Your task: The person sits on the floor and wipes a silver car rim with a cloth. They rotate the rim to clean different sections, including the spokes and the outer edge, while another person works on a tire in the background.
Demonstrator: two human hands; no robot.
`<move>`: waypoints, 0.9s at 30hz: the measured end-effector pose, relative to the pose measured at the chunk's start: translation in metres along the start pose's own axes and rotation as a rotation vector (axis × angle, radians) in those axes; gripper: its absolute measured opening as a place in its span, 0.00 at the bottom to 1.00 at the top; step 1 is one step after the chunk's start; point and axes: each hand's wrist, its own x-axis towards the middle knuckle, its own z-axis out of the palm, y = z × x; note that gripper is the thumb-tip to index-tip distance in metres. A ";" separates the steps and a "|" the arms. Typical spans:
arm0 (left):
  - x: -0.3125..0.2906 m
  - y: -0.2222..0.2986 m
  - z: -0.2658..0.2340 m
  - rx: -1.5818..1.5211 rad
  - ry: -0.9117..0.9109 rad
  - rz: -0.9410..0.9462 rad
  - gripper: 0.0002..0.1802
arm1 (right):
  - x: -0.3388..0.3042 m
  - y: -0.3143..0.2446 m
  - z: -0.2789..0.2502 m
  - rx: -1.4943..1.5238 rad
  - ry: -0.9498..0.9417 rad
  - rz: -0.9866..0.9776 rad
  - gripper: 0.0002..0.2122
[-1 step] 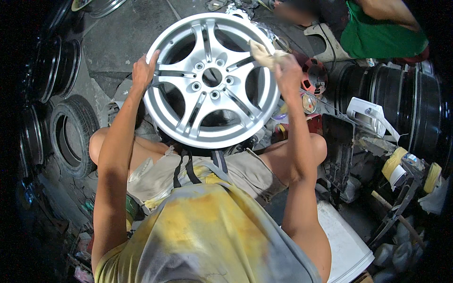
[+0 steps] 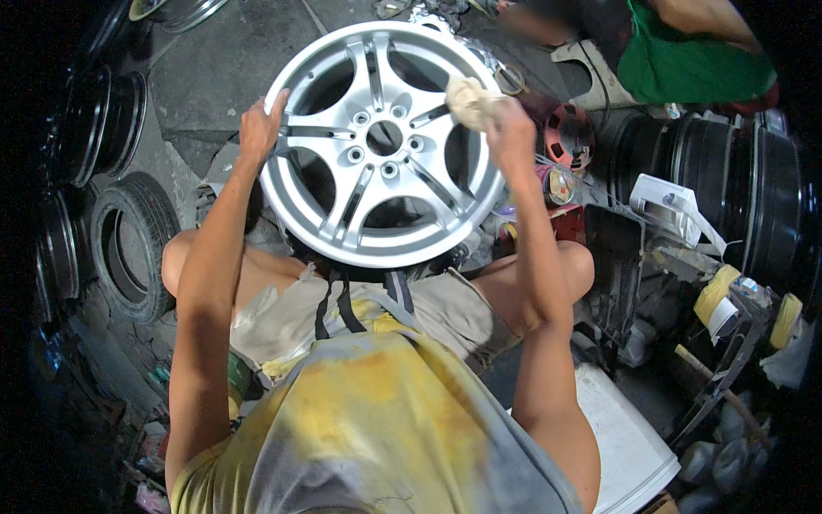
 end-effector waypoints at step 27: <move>0.004 -0.009 0.010 0.047 0.071 0.057 0.35 | 0.082 -0.096 0.139 -0.051 0.123 -0.248 0.15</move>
